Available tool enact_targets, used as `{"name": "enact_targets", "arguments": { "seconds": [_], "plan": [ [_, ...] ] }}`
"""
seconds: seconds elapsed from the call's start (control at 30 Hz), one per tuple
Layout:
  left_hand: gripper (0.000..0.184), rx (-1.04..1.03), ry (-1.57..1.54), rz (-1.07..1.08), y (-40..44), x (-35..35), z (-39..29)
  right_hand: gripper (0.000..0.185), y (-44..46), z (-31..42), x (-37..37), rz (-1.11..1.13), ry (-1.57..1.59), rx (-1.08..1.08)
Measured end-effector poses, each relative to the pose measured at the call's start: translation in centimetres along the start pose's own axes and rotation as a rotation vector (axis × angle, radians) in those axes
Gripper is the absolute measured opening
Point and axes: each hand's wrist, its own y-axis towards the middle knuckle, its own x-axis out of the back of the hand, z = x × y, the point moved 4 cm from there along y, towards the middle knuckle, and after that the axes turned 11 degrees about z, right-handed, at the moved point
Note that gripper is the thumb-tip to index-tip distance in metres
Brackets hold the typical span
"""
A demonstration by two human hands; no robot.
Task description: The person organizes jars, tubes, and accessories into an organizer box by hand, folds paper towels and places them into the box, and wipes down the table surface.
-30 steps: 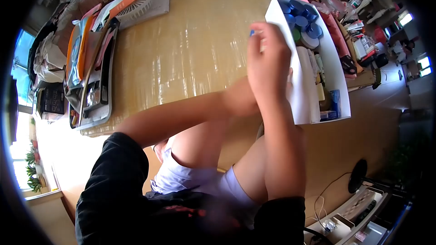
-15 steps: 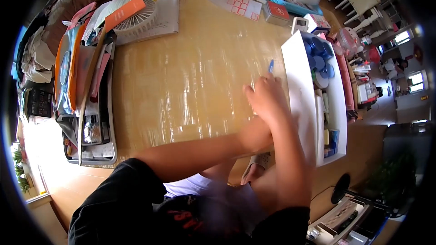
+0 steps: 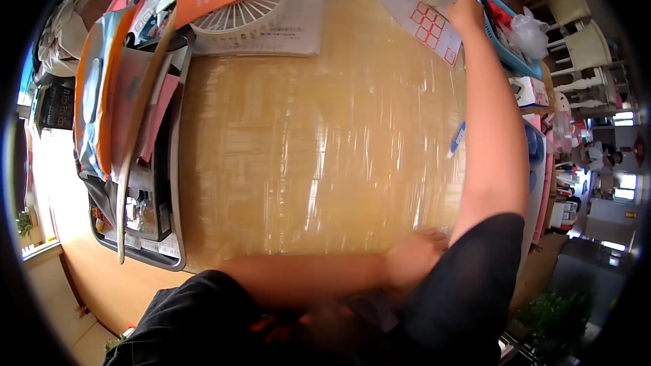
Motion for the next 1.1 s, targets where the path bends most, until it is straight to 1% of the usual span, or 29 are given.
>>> {"name": "enact_targets", "arguments": {
  "seconds": [0.03,0.07,0.13,0.2,0.23,0.27,0.3,0.37,0.4,0.47,0.5,0.53,0.57,0.63,0.7,0.73,0.77,0.8,0.83,0.87,0.9,0.97,1.0,1.03,1.07,1.1],
  "plan": [
    [0.037,-0.009,-0.017,0.011,0.1,0.2,-0.4,0.042,1.5,-0.9,-0.6,0.053,0.018,0.043],
    [0.029,0.006,-0.044,0.045,0.3,0.0,-0.7,0.043,2.8,-1.8,-1.2,0.029,0.033,0.055],
    [0.030,0.111,-0.218,-0.068,0.2,1.3,-1.3,0.045,5.1,-3.5,-3.8,-0.028,0.084,0.077],
    [0.031,0.110,-0.275,-0.195,-0.2,1.2,-1.4,0.047,7.6,-6.5,-6.5,0.099,0.171,0.041],
    [0.032,0.049,-0.244,-0.265,0.1,0.4,-1.1,0.049,7.5,-5.5,-5.8,0.199,0.144,-0.006],
    [0.032,-0.012,-0.211,-0.334,0.2,-0.3,-0.7,0.041,6.6,-5.1,-4.1,0.122,0.000,-0.044],
    [0.032,0.011,-0.138,-0.253,0.3,-1.0,-0.3,0.033,7.0,-5.8,-3.3,-0.022,-0.086,-0.059],
    [0.032,0.051,-0.006,-0.084,0.3,-1.9,-0.2,0.033,4.8,-4.1,0.6,-0.254,-0.174,-0.062],
    [0.028,0.074,0.024,-0.001,0.4,-0.8,-0.8,0.036,4.6,-4.6,2.4,-0.341,-0.117,-0.047],
    [0.031,0.082,0.039,0.092,0.8,0.3,-1.4,0.043,3.0,-4.0,6.0,-0.545,0.026,-0.006],
    [0.032,0.093,0.042,0.136,0.6,0.4,-1.7,0.048,0.6,-2.5,7.7,-0.656,0.111,0.016],
    [0.028,0.109,0.000,0.031,0.6,-0.3,-1.0,0.050,-2.0,0.2,9.0,-0.674,0.238,0.064],
    [0.023,0.108,0.013,-0.016,0.7,-0.4,-1.0,0.052,-4.8,2.5,9.9,-0.693,0.369,0.110],
    [0.017,0.073,0.084,-0.001,0.7,-0.4,-1.1,0.038,-9.4,6.7,9.5,-0.573,0.394,0.303],
    [0.020,0.029,0.163,0.018,0.7,-1.0,-1.2,0.021,-16.2,14.5,9.0,-0.381,0.342,0.578],
    [0.021,0.010,0.199,0.030,0.4,-1.2,-1.4,0.020,-19.0,17.8,8.3,-0.178,0.349,0.616],
    [0.022,-0.046,0.250,0.060,0.1,-1.1,-1.8,0.018,-21.1,20.1,7.4,-0.103,0.349,0.667],
    [0.024,-0.099,0.295,0.087,-0.3,-1.0,-2.1,0.017,-22.9,21.8,6.6,-0.009,0.403,0.597],
    [0.025,-0.152,0.337,0.113,-0.8,-1.5,-2.6,0.015,-24.2,23.5,6.2,-0.054,0.380,0.654],
    [0.028,-0.193,0.335,0.124,-1.2,-2.0,-3.0,0.016,-24.6,24.4,5.4,-0.090,0.432,0.644],
    [0.027,-0.208,0.189,-0.034,-1.5,-2.3,-3.4,0.018,-25.0,25.4,4.5,-0.133,0.485,0.636],
    [0.024,-0.226,-0.096,-0.351,-2.5,-3.2,-4.5,0.029,-25.9,27.4,2.2,0.100,0.828,0.385],
    [0.025,-0.207,0.009,-0.166,-3.4,-3.9,-5.6,0.036,-26.8,28.8,0.9,0.220,0.992,0.243],
    [0.026,-0.186,0.110,0.020,-5.0,-4.3,-6.6,0.023,-29.0,31.5,2.7,0.193,0.927,0.365],
    [0.027,-0.167,0.211,0.209,-6.6,-4.6,-7.3,0.025,-30.2,33.0,2.8,0.058,0.859,0.540],
    [0.025,-0.212,0.161,0.061,-8.4,-3.7,-8.0,0.030,-31.8,34.9,2.8,0.016,0.885,0.605]
  ]
}}
